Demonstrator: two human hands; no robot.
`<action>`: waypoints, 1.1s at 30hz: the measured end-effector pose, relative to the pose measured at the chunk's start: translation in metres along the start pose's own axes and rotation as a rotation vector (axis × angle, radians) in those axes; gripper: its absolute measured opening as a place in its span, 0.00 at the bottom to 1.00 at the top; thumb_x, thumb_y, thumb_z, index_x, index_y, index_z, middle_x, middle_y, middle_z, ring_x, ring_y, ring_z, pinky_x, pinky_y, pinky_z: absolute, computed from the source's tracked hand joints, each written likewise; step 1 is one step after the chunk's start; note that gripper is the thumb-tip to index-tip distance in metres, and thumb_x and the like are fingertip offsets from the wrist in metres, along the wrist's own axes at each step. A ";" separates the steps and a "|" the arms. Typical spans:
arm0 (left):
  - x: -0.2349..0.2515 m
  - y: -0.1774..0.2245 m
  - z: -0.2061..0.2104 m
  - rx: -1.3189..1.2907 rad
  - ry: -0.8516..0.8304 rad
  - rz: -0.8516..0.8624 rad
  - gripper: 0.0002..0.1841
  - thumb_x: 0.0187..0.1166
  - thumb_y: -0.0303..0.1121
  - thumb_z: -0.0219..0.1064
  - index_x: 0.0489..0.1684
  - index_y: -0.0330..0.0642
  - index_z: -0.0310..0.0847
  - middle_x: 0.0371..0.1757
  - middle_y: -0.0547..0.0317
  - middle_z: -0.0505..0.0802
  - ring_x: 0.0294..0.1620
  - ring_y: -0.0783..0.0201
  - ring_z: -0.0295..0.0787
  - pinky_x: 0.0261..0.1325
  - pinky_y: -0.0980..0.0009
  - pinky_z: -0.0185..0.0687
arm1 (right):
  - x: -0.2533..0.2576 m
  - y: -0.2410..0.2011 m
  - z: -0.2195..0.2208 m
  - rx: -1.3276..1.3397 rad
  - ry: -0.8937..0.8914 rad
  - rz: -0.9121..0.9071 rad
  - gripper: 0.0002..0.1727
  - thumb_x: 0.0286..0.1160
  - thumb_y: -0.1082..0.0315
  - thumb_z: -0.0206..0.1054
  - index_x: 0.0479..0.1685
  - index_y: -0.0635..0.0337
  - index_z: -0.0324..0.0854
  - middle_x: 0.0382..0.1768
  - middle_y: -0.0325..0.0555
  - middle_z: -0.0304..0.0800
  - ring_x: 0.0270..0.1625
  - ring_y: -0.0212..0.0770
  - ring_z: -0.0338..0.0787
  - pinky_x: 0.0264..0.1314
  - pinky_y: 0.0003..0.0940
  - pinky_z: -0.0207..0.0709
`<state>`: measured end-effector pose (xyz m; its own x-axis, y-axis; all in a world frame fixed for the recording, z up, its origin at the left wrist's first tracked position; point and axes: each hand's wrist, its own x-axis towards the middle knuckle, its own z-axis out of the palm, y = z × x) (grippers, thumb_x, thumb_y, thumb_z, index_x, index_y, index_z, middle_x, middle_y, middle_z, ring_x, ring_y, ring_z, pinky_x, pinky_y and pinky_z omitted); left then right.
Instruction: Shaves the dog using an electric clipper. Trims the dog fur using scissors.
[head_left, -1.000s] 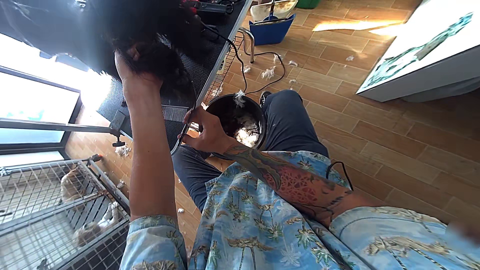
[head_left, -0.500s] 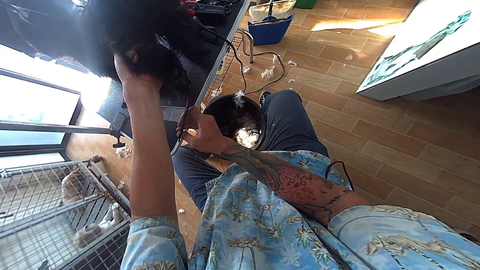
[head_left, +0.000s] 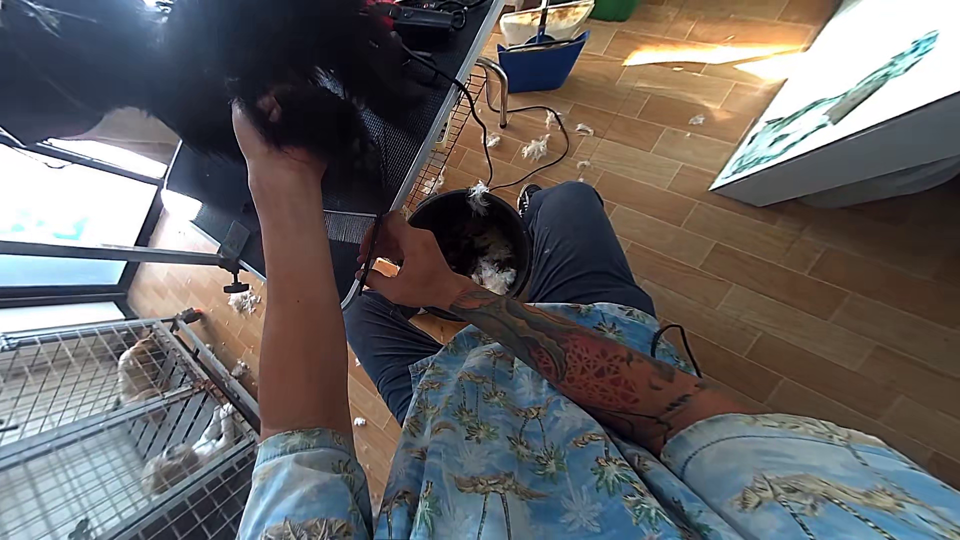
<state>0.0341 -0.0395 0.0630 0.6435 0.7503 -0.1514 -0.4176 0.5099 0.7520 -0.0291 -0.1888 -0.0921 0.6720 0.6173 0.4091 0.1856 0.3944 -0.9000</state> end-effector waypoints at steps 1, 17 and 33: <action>0.001 0.000 0.000 -0.014 -0.004 -0.015 0.24 0.88 0.43 0.37 0.16 0.49 0.67 0.13 0.62 0.75 0.15 0.68 0.74 0.24 0.69 0.79 | 0.000 0.000 0.000 0.010 -0.008 0.006 0.29 0.54 0.76 0.81 0.58 0.70 0.74 0.44 0.50 0.93 0.45 0.40 0.97 0.51 0.39 0.96; 0.009 -0.004 -0.002 -0.026 -0.044 -0.029 0.27 0.90 0.44 0.37 0.13 0.49 0.64 0.08 0.66 0.69 0.09 0.71 0.66 0.16 0.74 0.70 | -0.004 -0.011 -0.013 0.188 -0.066 0.299 0.31 0.58 0.87 0.67 0.66 0.61 0.69 0.51 0.47 0.91 0.49 0.43 0.96 0.52 0.41 0.95; 0.048 0.004 -0.040 0.552 -0.383 -0.079 0.17 0.85 0.37 0.67 0.65 0.39 0.78 0.52 0.55 0.94 0.55 0.59 0.93 0.60 0.56 0.91 | 0.018 0.004 -0.045 0.092 0.264 0.826 0.16 0.73 0.62 0.79 0.27 0.60 0.77 0.12 0.42 0.73 0.12 0.38 0.76 0.18 0.36 0.81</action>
<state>0.0377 0.0149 0.0332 0.8833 0.4653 -0.0575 -0.0367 0.1909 0.9809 0.0161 -0.2067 -0.0945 0.7121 0.5570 -0.4274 -0.4855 -0.0492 -0.8729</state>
